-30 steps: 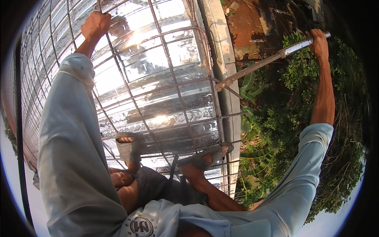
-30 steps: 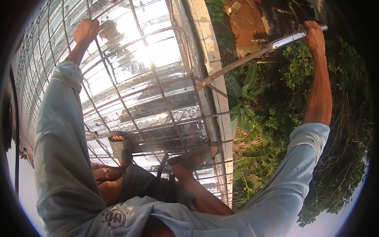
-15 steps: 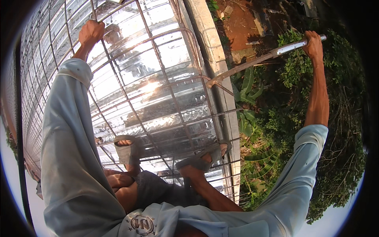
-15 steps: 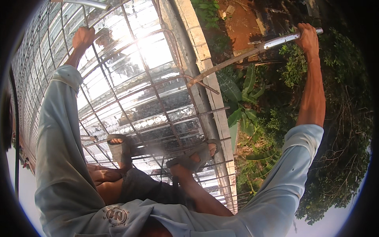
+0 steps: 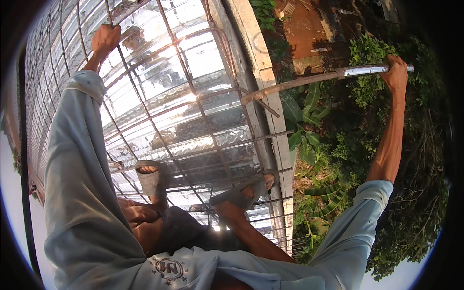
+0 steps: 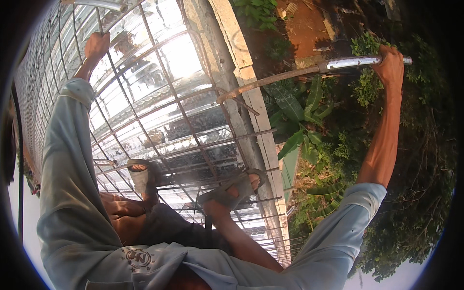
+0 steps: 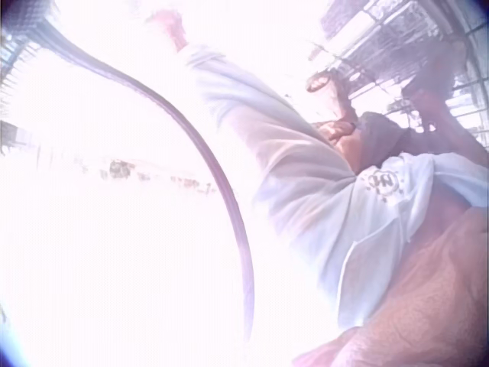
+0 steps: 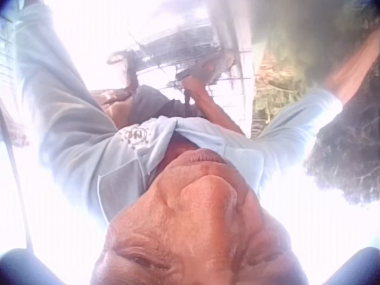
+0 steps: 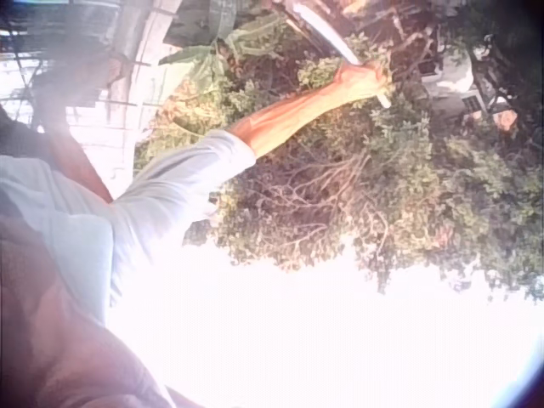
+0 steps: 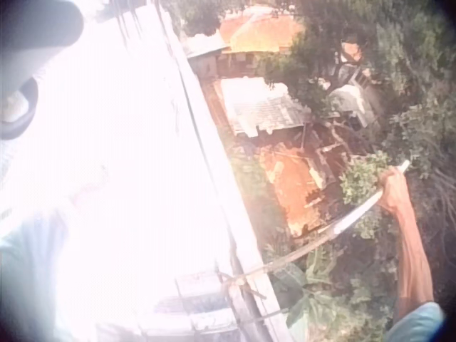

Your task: The person secures a metal grid structure using pliers and wire. They repeatedly clamp and twist wire ties at grid intersections to fasten the bars together.

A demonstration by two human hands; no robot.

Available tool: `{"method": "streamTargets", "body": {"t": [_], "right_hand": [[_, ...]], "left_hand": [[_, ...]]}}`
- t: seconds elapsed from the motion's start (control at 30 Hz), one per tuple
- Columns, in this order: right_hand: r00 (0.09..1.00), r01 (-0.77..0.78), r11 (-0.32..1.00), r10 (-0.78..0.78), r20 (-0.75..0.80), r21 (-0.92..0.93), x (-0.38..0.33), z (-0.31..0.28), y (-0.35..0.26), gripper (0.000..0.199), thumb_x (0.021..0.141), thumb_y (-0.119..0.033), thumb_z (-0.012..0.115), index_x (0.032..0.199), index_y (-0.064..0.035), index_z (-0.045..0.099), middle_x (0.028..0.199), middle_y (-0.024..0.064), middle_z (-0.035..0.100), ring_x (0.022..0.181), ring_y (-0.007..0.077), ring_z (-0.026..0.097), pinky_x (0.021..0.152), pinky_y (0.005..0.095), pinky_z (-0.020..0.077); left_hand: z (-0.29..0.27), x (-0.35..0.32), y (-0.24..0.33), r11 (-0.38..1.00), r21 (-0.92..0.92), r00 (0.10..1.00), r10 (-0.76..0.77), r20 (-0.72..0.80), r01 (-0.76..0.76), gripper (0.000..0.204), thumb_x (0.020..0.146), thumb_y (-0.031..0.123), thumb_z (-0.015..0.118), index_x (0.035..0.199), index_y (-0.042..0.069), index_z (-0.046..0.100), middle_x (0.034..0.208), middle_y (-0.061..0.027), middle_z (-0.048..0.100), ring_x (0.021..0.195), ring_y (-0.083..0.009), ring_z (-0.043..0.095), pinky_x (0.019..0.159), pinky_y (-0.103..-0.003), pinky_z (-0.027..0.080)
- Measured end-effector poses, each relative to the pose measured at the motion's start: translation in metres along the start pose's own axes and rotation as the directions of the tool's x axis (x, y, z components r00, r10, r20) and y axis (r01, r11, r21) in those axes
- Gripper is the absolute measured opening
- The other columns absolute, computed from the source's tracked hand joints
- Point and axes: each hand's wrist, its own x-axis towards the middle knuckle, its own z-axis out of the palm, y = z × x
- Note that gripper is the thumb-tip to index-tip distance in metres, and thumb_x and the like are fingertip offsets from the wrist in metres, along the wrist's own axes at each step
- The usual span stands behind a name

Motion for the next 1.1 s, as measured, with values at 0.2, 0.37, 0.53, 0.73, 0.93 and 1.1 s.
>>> {"method": "streamTargets", "body": {"t": [0.2,0.37,0.53,0.73,0.93,1.1], "right_hand": [[0.995,-0.083,0.993,0.087,-0.041,0.084,-0.055,0.003,0.014,0.021,0.067,-0.011,0.077,0.083,-0.0041,0.064,0.088,0.0125,0.066,0.097,0.0330,0.061,0.090,0.0438,0.0465],[0.994,0.036,0.999,-0.038,-0.099,-0.026,0.010,0.001,0.007,0.032,0.063,-0.012,0.075,0.094,-0.0080,0.070,0.101,0.0076,0.068,0.108,0.0271,0.059,0.101,0.0385,0.0444],[0.954,0.058,0.984,-0.005,0.299,-0.168,0.023,-0.019,0.009,0.029,0.069,-0.012,0.073,0.098,-0.0089,0.070,0.107,0.0072,0.067,0.114,0.0274,0.058,0.107,0.0398,0.0426],[0.935,-0.140,0.963,0.205,0.289,-0.229,0.020,-0.024,-0.025,0.039,0.082,-0.005,0.070,0.120,-0.0096,0.065,0.124,0.0044,0.063,0.130,0.0260,0.051,0.112,0.0484,0.0377],[0.929,-0.115,0.906,0.244,0.279,-0.407,0.014,-0.037,-0.032,0.040,0.092,-0.007,0.057,0.131,-0.0125,0.059,0.134,0.0035,0.057,0.135,0.0255,0.046,0.107,0.0486,0.0417],[0.952,-0.124,0.869,0.241,0.191,-0.479,-0.011,-0.033,-0.012,0.040,0.097,-0.009,0.053,0.136,-0.0142,0.056,0.133,0.0027,0.058,0.133,0.0244,0.048,0.112,0.0482,0.0381]], "left_hand": [[-0.010,0.003,0.032,0.993,-0.014,0.992,0.116,-0.045,-0.117,0.042,0.084,0.032,0.055,0.094,-0.006,0.069,0.098,-0.0312,0.069,0.097,-0.0488,0.066,0.088,-0.052,0.050],[0.018,-0.003,-0.010,0.994,-0.053,0.990,0.092,-0.103,-0.098,0.038,0.086,0.030,0.057,0.097,-0.003,0.072,0.101,-0.0276,0.071,0.095,-0.0445,0.069,0.088,-0.052,0.051],[0.017,0.001,0.018,0.999,0.000,0.992,0.038,-0.120,-0.039,0.038,0.087,0.033,0.056,0.100,0.002,0.074,0.100,-0.0230,0.073,0.094,-0.0396,0.071,0.088,-0.049,0.051],[0.007,-0.006,0.000,0.993,-0.012,0.987,0.113,-0.114,-0.115,0.036,0.086,0.035,0.060,0.094,0.004,0.076,0.093,-0.0206,0.074,0.089,-0.0374,0.072,0.085,-0.047,0.050],[0.001,-0.014,0.006,0.988,-0.044,0.984,0.144,-0.106,-0.149,0.039,0.084,0.037,0.062,0.095,0.003,0.075,0.095,-0.0195,0.075,0.090,-0.0372,0.072,0.086,-0.047,0.047],[0.007,-0.011,0.011,0.991,-0.006,0.989,0.134,-0.055,-0.134,0.040,0.086,0.038,0.057,0.099,0.004,0.075,0.103,-0.0186,0.074,0.096,-0.0365,0.071,0.088,-0.047,0.050]]}}
